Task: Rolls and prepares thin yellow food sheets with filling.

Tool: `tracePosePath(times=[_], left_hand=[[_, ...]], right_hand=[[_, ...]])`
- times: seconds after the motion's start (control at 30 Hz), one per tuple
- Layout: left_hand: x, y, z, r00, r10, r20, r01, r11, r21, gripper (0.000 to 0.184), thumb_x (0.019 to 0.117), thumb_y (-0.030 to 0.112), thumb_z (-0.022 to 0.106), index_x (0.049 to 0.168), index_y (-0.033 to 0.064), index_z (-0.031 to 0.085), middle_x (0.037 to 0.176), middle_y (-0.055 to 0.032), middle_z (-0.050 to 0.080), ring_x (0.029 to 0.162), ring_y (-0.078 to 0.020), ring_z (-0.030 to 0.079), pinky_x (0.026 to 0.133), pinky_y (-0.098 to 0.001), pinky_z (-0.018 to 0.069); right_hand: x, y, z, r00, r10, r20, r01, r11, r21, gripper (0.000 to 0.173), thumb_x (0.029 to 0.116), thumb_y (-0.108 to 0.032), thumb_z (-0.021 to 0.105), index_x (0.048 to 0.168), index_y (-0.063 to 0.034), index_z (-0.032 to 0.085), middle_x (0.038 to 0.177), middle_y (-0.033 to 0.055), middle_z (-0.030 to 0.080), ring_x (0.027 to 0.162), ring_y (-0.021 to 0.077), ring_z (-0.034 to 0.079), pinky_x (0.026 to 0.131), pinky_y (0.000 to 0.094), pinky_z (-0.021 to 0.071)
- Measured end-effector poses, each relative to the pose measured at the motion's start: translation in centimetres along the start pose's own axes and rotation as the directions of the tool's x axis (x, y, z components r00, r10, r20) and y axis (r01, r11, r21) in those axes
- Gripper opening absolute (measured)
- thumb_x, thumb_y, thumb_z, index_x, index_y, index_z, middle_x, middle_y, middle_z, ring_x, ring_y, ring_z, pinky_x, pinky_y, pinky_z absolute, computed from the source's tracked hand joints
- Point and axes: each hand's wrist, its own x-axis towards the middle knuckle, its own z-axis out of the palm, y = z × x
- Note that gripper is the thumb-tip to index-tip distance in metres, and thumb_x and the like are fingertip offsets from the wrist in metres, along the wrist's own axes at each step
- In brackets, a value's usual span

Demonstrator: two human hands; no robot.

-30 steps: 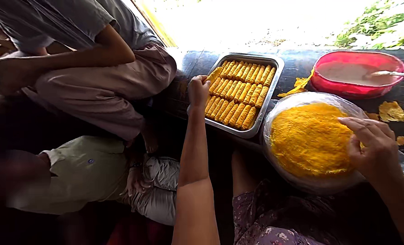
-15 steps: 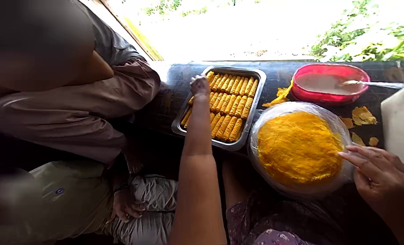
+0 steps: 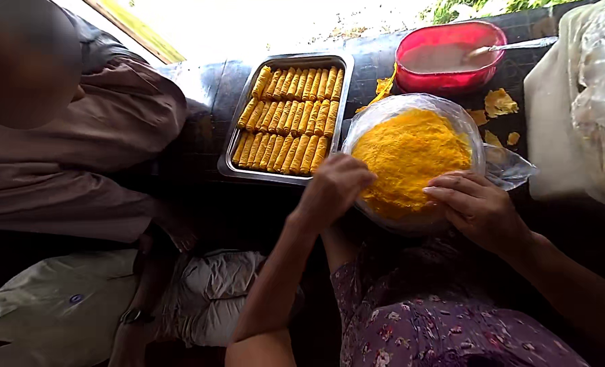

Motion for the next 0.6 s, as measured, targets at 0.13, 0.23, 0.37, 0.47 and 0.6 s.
tracePosePath(times=[0.13, 0.23, 0.37, 0.47, 0.6], left_hand=[[-1.7, 1.4, 4.1, 0.995, 0.096, -0.018, -0.097, 0.992, -0.077, 0.014, 0.0935, 0.014, 0.07, 0.1, 0.0054, 0.079, 0.102, -0.0098, 0.074, 0.105, -0.0247, 0.068, 0.097, -0.0369, 0.0535], [-1.8, 1.5, 5.2, 0.992, 0.125, -0.036, -0.127, 0.99, -0.06, 0.013, 0.0929, 0.014, 0.07, 0.099, 0.0061, 0.079, 0.102, -0.0102, 0.074, 0.106, -0.0251, 0.068, 0.096, -0.0366, 0.0533], [-1.4, 1.3, 5.2, 0.991, 0.128, -0.032, -0.131, 0.988, -0.086, 0.012, 0.0939, 0.01, 0.068, 0.095, 0.0055, 0.08, 0.1, -0.0103, 0.074, 0.103, -0.0243, 0.069, 0.094, -0.0351, 0.0544], [-0.8, 1.2, 4.8, 0.993, 0.114, -0.01, -0.115, 0.986, -0.121, 0.014, 0.0954, 0.009, 0.066, 0.096, 0.0027, 0.079, 0.098, -0.0113, 0.074, 0.099, -0.0236, 0.07, 0.092, -0.0337, 0.0546], [0.6, 1.4, 4.4, 0.998, 0.061, 0.008, -0.06, 0.995, -0.084, 0.015, 0.0987, 0.006, 0.061, 0.096, -0.0003, 0.073, 0.09, -0.0108, 0.073, 0.086, -0.0223, 0.07, 0.081, -0.0331, 0.0555]], right_hand=[[0.4, 0.0, 0.4, 0.998, -0.048, 0.037, 0.049, 0.998, -0.025, 0.023, 0.1009, -0.018, 0.059, 0.101, -0.0045, 0.078, 0.105, 0.0122, 0.075, 0.108, 0.0284, 0.07, 0.098, 0.0375, 0.0546], [0.4, 0.0, 0.5, 0.997, -0.067, 0.028, 0.068, 0.996, -0.065, 0.023, 0.1006, -0.015, 0.059, 0.099, -0.0042, 0.078, 0.104, 0.0125, 0.075, 0.106, 0.0285, 0.07, 0.095, 0.0367, 0.0554], [0.6, 0.0, 0.6, 0.997, -0.077, 0.012, 0.078, 0.992, -0.1, 0.022, 0.1003, -0.012, 0.057, 0.098, -0.0041, 0.078, 0.102, 0.0125, 0.076, 0.104, 0.0292, 0.072, 0.092, 0.0367, 0.0568], [1.1, 0.0, 0.6, 0.999, -0.054, -0.005, 0.053, 0.993, -0.105, 0.023, 0.0996, -0.01, 0.055, 0.096, -0.0025, 0.077, 0.099, 0.0137, 0.076, 0.099, 0.0293, 0.073, 0.089, 0.037, 0.0578], [2.4, 0.0, 0.3, 1.0, 0.012, -0.007, -0.013, 0.996, -0.086, 0.026, 0.1025, -0.016, 0.054, 0.1, -0.0006, 0.075, 0.089, 0.0127, 0.076, 0.085, 0.0286, 0.074, 0.079, 0.0387, 0.0589]])
